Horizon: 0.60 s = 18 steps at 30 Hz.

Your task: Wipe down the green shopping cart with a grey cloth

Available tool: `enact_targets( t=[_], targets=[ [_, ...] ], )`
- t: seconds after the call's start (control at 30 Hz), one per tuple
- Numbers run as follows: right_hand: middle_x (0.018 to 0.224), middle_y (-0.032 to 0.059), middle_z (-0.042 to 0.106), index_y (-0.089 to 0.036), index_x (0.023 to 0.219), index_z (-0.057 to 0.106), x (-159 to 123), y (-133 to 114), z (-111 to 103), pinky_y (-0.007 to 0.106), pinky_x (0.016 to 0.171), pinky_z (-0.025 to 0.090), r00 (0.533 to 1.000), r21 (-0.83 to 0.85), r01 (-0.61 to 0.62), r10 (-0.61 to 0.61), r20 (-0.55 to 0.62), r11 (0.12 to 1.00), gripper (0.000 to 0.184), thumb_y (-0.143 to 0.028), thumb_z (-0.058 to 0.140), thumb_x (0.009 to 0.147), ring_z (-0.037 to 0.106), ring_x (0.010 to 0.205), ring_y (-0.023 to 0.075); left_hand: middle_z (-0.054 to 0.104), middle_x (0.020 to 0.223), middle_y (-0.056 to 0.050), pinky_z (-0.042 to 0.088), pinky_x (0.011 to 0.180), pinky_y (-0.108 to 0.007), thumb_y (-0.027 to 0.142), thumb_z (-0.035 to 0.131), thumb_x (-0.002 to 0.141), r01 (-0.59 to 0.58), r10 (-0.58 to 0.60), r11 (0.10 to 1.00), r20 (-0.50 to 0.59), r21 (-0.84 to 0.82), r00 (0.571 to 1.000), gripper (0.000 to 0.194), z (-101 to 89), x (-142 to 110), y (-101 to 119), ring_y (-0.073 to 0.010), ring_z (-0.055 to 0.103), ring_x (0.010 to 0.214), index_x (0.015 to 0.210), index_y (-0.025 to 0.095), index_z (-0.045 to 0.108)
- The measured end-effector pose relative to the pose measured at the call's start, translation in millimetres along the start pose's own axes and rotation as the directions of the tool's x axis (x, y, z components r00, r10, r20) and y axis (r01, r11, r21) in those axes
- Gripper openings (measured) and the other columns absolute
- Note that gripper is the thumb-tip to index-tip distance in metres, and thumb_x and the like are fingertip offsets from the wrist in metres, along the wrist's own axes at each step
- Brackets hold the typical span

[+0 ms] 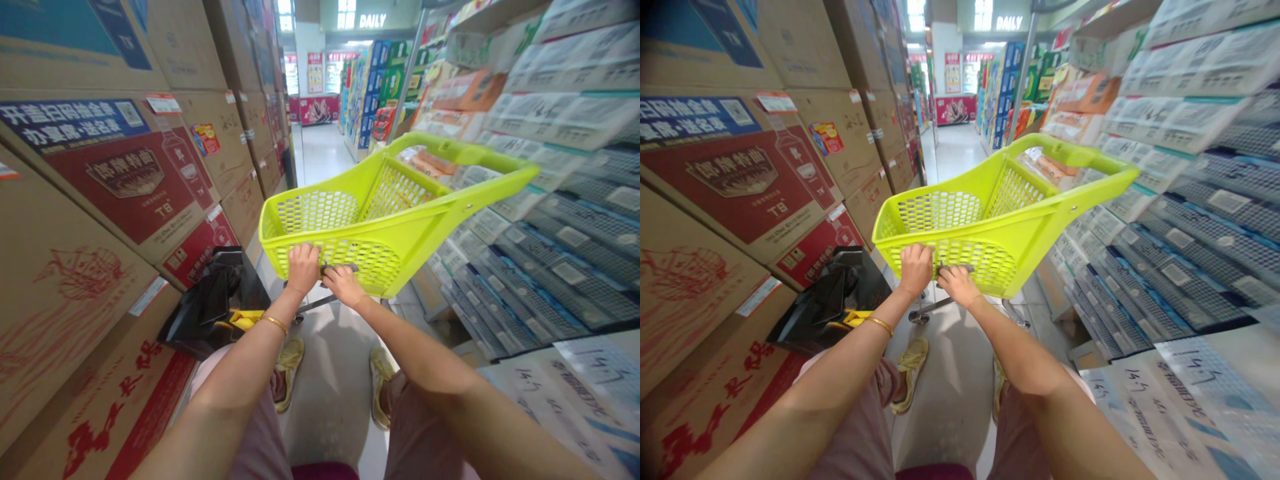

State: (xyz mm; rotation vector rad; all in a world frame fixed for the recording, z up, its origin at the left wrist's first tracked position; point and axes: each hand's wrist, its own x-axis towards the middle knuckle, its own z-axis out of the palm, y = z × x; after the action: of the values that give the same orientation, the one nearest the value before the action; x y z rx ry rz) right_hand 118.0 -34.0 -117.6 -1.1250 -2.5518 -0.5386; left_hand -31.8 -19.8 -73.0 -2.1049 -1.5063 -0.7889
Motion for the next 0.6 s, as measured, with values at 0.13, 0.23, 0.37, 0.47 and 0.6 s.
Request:
enact_targets(
  t=[0.13,0.23,0.37,0.47,0.6],
  targets=[
    [0.107,0.0054,0.059,-0.025,0.095,0.063,1,0,-1,0.034,0.077,0.03,1.0,-0.022,-0.019,0.019,-0.01,1.0,0.024,-0.026,0.039,0.093,0.042,0.09,0.0199,0.057,0.085,-0.01,0.031,0.075,-0.037,0.023,0.038,0.09,-0.006,0.006,1.0,-0.005,0.0,1.0,0.027,1.2,0,-1,-0.0249,0.047,0.083,0.098,0.019,0.063],
    [0.105,0.0051,0.06,-0.026,0.098,0.063,13,5,-16,0.034,0.077,0.029,0.99,-0.026,-0.075,0.071,-0.126,0.997,0.023,-0.024,0.04,0.093,0.042,0.089,0.0197,0.057,0.087,-0.01,0.032,0.076,-0.037,0.024,0.038,0.09,-0.006,0.006,1.0,0.004,-0.007,1.0,0.027,-0.4,0,-1,-0.0251,0.047,0.085,0.1,0.019,0.063],
    [0.104,0.0059,0.06,-0.026,0.105,0.062,30,18,-44,0.035,0.079,0.027,0.92,0.015,-0.211,0.203,-0.336,0.977,0.025,-0.021,0.041,0.091,0.04,0.093,0.0204,0.057,0.089,-0.011,0.033,0.077,-0.037,0.023,0.038,0.089,-0.008,0.009,1.0,0.041,-0.013,0.999,0.026,-4.2,0,-1,-0.0254,0.047,0.086,0.1,0.019,0.062],
    [0.105,0.0062,0.059,-0.027,0.105,0.062,35,25,-55,0.036,0.082,0.027,0.843,0.053,-0.311,0.302,-0.445,0.949,0.027,-0.02,0.04,0.091,0.039,0.095,0.021,0.057,0.09,-0.011,0.033,0.077,-0.038,0.021,0.036,0.09,-0.009,0.009,1.0,0.05,-0.008,0.999,0.028,-4.9,-1,-1,-0.0251,0.047,0.086,0.101,0.019,0.062],
    [0.106,0.005,0.06,-0.026,0.103,0.063,31,21,-47,0.036,0.081,0.026,0.887,0.006,-0.231,0.213,-0.41,0.973,0.025,-0.021,0.041,0.092,0.039,0.093,0.0205,0.058,0.093,-0.011,0.034,0.078,-0.037,0.021,0.034,0.091,-0.038,0.038,0.999,0.065,-0.006,0.997,0.031,-5.1,-5,-3,-0.0245,0.049,0.089,0.111,0.018,0.058]
  ],
)
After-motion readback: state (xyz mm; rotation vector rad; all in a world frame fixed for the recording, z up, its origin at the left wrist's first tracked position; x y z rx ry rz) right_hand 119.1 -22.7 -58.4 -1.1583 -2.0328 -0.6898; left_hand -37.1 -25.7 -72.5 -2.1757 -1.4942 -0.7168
